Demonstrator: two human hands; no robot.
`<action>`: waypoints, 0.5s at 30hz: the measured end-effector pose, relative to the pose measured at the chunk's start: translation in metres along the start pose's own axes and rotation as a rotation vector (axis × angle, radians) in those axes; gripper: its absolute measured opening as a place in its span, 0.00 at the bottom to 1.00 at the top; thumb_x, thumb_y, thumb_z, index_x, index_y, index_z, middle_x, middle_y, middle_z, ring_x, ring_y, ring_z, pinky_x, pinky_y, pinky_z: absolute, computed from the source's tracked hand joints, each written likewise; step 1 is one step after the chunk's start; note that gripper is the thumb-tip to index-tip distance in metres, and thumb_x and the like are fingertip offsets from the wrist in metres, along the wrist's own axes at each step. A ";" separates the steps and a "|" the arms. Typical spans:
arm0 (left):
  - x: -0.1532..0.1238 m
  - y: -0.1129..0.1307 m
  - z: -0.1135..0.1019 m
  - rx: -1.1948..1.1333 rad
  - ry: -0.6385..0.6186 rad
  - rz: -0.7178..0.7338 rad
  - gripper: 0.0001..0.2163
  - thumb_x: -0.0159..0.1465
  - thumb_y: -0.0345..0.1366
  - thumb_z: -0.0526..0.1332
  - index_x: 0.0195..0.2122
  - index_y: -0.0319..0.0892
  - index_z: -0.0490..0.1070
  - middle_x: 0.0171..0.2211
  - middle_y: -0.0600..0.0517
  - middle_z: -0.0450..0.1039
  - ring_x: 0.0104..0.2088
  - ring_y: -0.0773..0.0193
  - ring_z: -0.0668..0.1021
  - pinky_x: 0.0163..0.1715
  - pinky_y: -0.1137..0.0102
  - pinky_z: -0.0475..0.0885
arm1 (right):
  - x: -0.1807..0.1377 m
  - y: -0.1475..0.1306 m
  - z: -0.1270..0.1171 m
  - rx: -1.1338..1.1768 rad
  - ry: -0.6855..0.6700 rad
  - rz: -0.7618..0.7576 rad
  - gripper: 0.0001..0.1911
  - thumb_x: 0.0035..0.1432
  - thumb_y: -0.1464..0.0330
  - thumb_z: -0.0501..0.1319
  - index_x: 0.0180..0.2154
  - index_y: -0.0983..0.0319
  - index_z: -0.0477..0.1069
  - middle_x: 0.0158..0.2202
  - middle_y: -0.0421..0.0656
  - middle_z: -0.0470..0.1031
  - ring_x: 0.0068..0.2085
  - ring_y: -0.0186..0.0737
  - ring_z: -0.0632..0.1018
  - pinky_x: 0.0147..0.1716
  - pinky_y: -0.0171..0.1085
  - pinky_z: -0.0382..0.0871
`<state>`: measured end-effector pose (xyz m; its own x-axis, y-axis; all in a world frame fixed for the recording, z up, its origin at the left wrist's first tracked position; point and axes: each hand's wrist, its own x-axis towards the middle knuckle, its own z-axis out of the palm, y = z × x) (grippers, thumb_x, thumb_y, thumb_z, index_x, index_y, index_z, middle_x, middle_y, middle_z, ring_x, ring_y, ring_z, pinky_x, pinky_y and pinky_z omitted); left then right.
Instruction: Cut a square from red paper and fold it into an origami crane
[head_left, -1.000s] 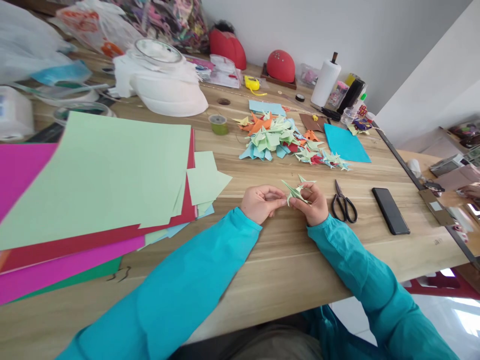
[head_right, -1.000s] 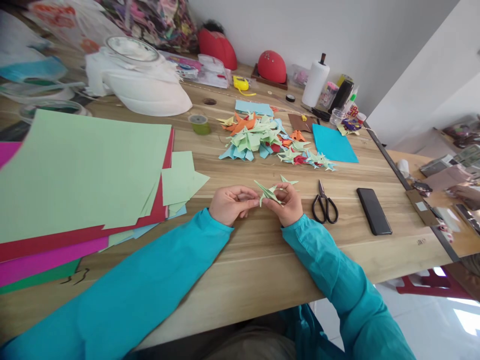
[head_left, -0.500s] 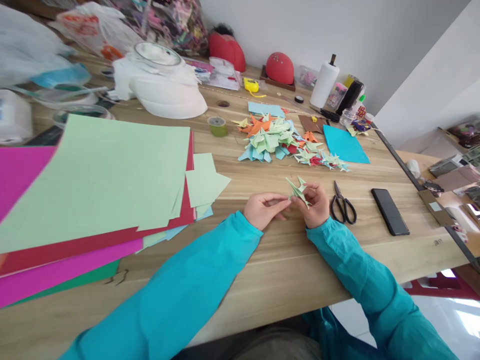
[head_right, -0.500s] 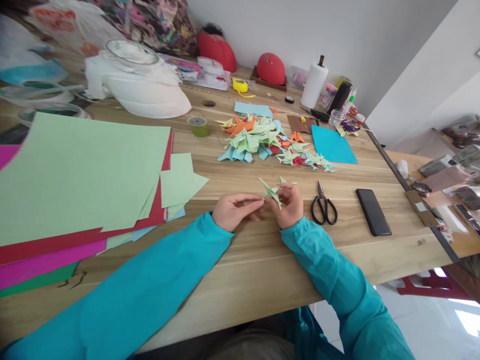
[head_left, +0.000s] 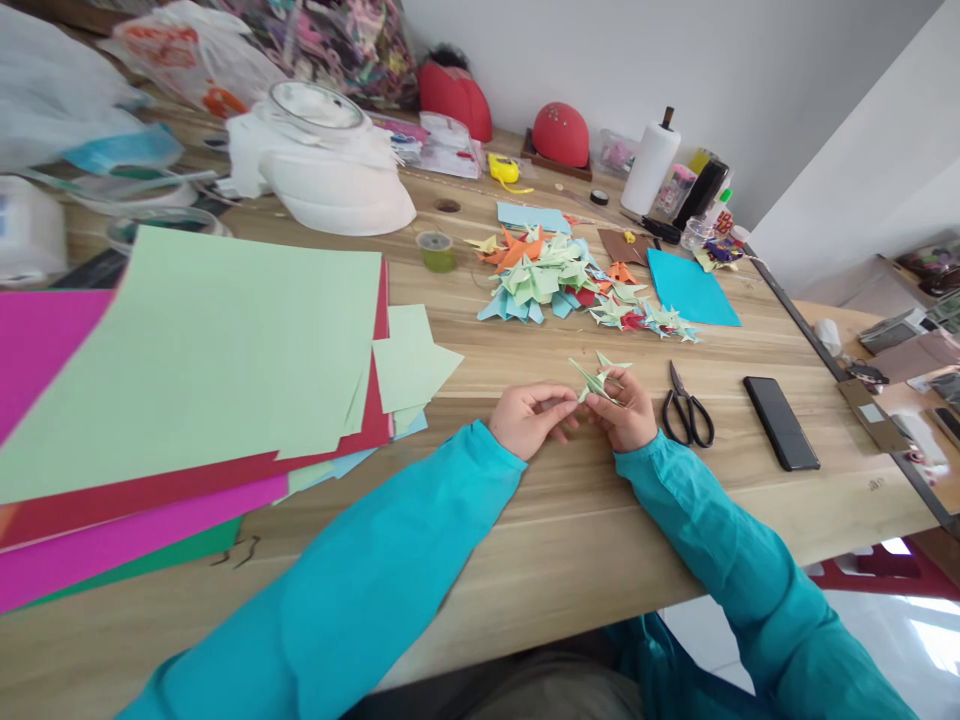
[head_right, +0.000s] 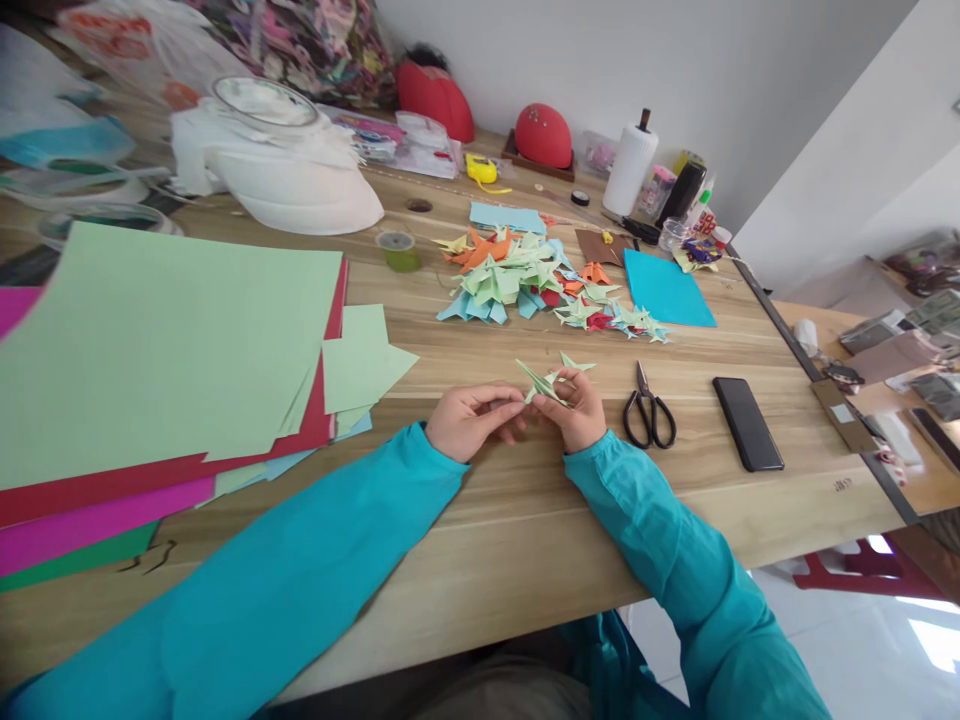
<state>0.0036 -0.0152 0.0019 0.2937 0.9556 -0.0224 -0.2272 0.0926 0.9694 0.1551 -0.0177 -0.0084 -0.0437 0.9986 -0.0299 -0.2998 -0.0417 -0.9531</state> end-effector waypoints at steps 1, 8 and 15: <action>0.000 0.000 0.000 -0.001 -0.013 0.003 0.17 0.44 0.46 0.69 0.26 0.37 0.73 0.24 0.50 0.75 0.22 0.64 0.76 0.14 0.72 0.73 | 0.000 0.001 -0.001 0.022 -0.013 0.016 0.26 0.38 0.64 0.72 0.38 0.58 0.63 0.25 0.34 0.74 0.24 0.33 0.75 0.19 0.30 0.65; 0.001 0.001 -0.001 -0.002 -0.024 -0.065 0.17 0.45 0.47 0.68 0.28 0.38 0.72 0.19 0.52 0.73 0.18 0.65 0.74 0.14 0.72 0.71 | 0.002 0.000 -0.002 0.077 -0.028 0.049 0.26 0.37 0.65 0.72 0.38 0.57 0.63 0.25 0.34 0.73 0.24 0.34 0.75 0.18 0.30 0.65; 0.001 0.000 0.000 -0.042 -0.034 -0.083 0.18 0.43 0.46 0.69 0.28 0.38 0.71 0.22 0.51 0.74 0.19 0.65 0.75 0.14 0.72 0.71 | 0.002 -0.001 -0.001 0.112 -0.020 0.068 0.26 0.36 0.66 0.72 0.38 0.57 0.63 0.24 0.34 0.72 0.24 0.33 0.74 0.18 0.30 0.65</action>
<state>0.0037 -0.0140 0.0013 0.3443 0.9342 -0.0933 -0.2395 0.1835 0.9534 0.1563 -0.0153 -0.0083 -0.0860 0.9925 -0.0867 -0.4004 -0.1141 -0.9092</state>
